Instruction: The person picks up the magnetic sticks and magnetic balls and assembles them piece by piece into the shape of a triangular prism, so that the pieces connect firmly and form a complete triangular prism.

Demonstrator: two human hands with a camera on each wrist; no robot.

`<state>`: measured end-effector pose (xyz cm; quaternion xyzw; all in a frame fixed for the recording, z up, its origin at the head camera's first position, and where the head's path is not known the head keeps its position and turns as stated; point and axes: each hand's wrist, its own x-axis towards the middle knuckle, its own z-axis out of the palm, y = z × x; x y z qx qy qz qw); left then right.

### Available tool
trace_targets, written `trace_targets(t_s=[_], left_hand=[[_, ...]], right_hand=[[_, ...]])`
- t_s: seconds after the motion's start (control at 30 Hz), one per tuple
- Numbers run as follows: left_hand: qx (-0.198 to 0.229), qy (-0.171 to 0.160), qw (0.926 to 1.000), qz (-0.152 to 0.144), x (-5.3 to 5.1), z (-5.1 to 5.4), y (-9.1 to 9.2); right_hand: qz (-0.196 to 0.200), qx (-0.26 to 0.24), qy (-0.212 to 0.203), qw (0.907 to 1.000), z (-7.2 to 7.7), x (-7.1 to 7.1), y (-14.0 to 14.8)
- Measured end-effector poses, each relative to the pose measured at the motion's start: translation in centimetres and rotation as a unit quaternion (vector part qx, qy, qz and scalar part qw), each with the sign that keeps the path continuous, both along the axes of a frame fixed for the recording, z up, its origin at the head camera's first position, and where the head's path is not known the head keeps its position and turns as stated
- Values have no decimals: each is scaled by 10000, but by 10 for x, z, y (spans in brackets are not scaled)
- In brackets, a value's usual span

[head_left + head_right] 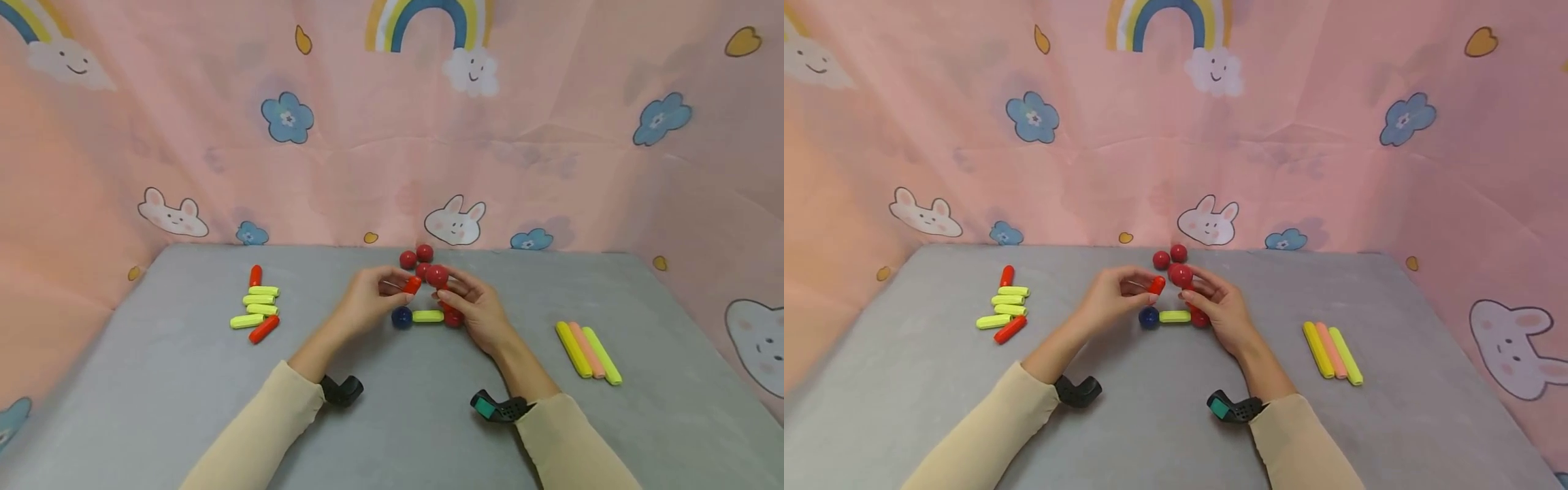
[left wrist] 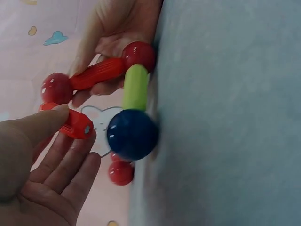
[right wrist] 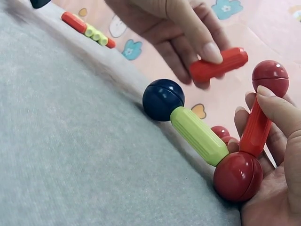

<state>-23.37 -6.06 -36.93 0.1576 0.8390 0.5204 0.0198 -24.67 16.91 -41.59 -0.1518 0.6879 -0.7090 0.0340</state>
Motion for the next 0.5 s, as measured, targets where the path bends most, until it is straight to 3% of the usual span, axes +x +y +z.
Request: trace_targets(t_s=[0.23,0.5], left_hand=[[228,75,9996,-128,1,-9,2],[124,5,9998,-146,0,-15,4]], right_hand=[[58,-71,35,10000,-1,0,-3],[35,-139,40,9999,-3,0,-2]])
